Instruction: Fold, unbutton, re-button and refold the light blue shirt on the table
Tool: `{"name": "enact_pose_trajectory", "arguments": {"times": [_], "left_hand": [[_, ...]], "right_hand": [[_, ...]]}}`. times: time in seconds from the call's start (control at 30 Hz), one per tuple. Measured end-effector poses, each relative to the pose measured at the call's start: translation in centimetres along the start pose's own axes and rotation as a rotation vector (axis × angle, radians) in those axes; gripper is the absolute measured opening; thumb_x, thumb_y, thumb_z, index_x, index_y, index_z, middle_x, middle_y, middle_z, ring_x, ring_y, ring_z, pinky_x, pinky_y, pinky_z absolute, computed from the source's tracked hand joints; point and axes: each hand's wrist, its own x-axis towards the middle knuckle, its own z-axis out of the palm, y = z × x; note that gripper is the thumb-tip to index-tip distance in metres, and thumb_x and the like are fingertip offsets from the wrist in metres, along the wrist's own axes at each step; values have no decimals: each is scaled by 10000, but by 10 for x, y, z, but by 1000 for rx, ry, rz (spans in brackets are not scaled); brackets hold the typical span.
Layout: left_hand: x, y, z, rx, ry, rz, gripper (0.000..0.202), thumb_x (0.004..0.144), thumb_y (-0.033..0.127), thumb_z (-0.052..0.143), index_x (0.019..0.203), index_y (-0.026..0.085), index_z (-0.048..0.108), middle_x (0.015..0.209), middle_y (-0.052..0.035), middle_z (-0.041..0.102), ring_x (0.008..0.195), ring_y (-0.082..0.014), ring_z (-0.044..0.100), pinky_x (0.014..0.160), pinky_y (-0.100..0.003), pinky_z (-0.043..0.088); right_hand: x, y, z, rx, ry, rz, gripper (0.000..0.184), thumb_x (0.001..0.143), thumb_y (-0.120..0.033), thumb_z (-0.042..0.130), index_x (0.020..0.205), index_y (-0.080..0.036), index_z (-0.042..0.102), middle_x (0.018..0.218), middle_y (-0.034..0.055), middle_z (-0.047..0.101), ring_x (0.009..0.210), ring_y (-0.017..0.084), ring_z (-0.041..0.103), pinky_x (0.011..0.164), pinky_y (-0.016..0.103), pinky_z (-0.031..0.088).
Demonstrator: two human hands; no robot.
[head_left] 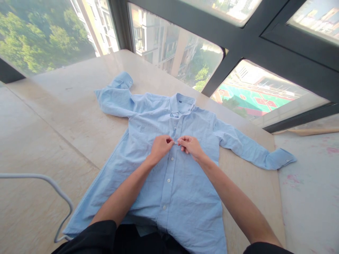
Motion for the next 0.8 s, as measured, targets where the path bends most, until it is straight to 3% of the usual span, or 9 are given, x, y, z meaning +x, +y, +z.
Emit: {"name": "enact_pose_trajectory", "arguments": {"times": [0.13, 0.27, 0.37, 0.5, 0.57, 0.67, 0.8], "left_hand": [[-2, -3, 0, 155, 71, 39, 117, 836, 285, 660, 847, 175, 698, 827, -35, 703, 790, -176, 626, 728, -272, 441], [-9, -6, 1, 329, 157, 93, 266, 868, 332, 663, 1096, 197, 647, 1047, -69, 678, 952, -213, 629, 800, -297, 465], [-12, -7, 3, 443, 162, 187, 335, 906, 366, 611, 1207, 218, 614, 1182, -93, 646, 1087, -241, 595, 914, -344, 452], [-14, -9, 7, 585, 151, 213, 336, 969, 372, 474, 1247, 233, 603, 1412, -109, 546, 1362, -274, 419, 1050, -447, 372], [-15, -9, 9, 641, 143, 223, 378, 995, 358, 389, 1307, 241, 567, 1492, -102, 477, 1456, -263, 290, 1126, -520, 272], [-15, -10, 12, 700, 129, 224, 464, 1009, 375, 302, 1416, 237, 478, 1542, -110, 409, 1488, -264, 224, 1171, -619, 80], [-12, -11, 11, 738, 71, 226, 547, 1007, 406, 244, 1498, 205, 377, 1582, -127, 328, 1493, -271, 209, 1171, -640, 36]], "right_hand": [[-7, 0, -3, -66, 104, -231, 281, 787, -459, 639, 810, -179, 639, 784, 40, 703, 652, 141, 627, 507, 222, 447], [-20, 22, -13, -367, 251, -421, 286, 879, -430, 540, 941, -183, 671, 1038, 98, 716, 992, 230, 652, 813, 352, 527], [-27, 52, -21, -660, 349, -515, 391, 936, -426, 461, 1174, -169, 635, 1367, 157, 580, 1296, 279, 499, 1055, 468, 407], [-29, 80, -28, -977, 403, -503, 539, 991, -457, 372, 1374, -105, 512, 1497, 186, 449, 1424, 295, 348, 1151, 507, 276], [-28, 83, -29, -1067, 398, -495, 572, 1004, -463, 343, 1414, -85, 472, 1525, 185, 411, 1444, 292, 315, 1169, 497, 247], [-26, 81, -28, -1145, 392, -466, 599, 1012, -466, 321, 1446, -71, 438, 1556, 184, 358, 1461, 297, 279, 1182, 491, 217], [-25, 77, -26, -1179, 394, -427, 603, 1014, -460, 317, 1471, -78, 411, 1574, 176, 324, 1471, 294, 255, 1188, 489, 199]]}}
